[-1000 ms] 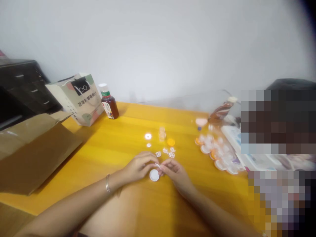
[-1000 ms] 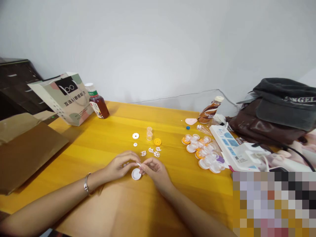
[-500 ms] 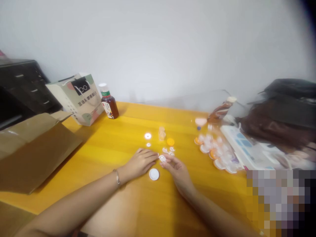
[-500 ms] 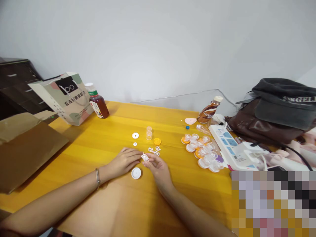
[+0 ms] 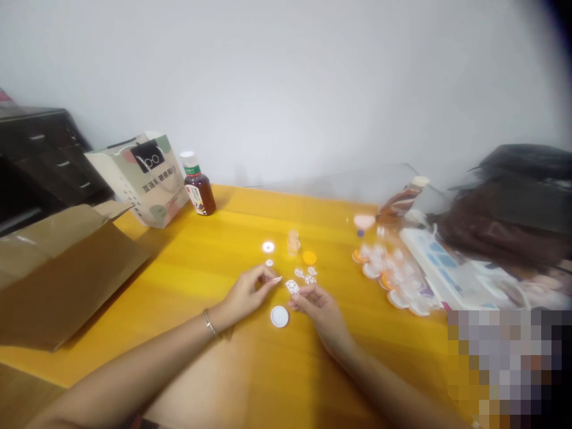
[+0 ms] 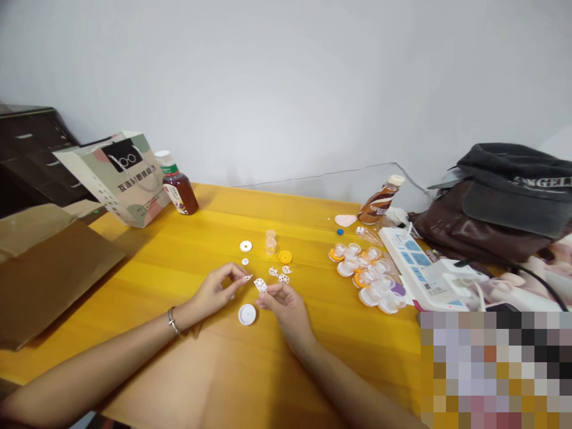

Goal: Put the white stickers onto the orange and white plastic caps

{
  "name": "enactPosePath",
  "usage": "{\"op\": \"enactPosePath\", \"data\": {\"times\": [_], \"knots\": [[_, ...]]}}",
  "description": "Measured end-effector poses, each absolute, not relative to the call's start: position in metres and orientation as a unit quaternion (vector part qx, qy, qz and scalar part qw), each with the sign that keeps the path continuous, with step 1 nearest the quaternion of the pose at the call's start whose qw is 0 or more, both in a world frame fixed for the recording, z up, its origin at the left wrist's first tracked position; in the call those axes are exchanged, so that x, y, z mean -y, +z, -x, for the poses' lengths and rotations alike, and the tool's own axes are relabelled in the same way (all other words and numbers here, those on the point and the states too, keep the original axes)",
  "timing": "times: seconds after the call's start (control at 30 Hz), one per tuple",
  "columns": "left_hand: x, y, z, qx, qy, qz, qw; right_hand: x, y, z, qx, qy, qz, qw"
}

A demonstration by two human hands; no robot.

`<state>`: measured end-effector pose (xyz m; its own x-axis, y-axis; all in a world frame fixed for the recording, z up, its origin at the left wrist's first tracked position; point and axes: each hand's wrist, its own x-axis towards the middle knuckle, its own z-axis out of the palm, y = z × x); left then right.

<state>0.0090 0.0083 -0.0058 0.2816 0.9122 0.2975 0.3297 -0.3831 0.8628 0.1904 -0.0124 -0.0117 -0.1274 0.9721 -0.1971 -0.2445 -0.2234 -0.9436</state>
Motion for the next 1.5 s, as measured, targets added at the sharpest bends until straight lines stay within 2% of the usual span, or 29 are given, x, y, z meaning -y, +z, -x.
{"op": "enactPosePath", "data": {"times": [0.17,0.63,0.9,1.27,1.5], "knots": [[-0.013,-0.009,-0.008,-0.460,0.449,-0.573,0.508,0.011,-0.014,-0.190,0.397,0.641,0.446,0.483],[-0.009,0.000,-0.009,-0.374,0.440,-0.446,0.683,0.010,-0.013,-0.191,0.396,0.651,0.437,0.478],[-0.004,-0.005,-0.018,-0.361,0.448,-0.448,0.684,0.011,-0.013,-0.190,0.370,0.676,0.412,0.486],[-0.006,-0.005,-0.019,-0.405,0.407,-0.603,0.553,0.010,-0.018,-0.192,0.375,0.691,0.407,0.466],[-0.006,-0.001,-0.011,-0.383,0.337,-0.623,0.594,0.011,-0.019,-0.191,0.395,0.691,0.407,0.448]]}}
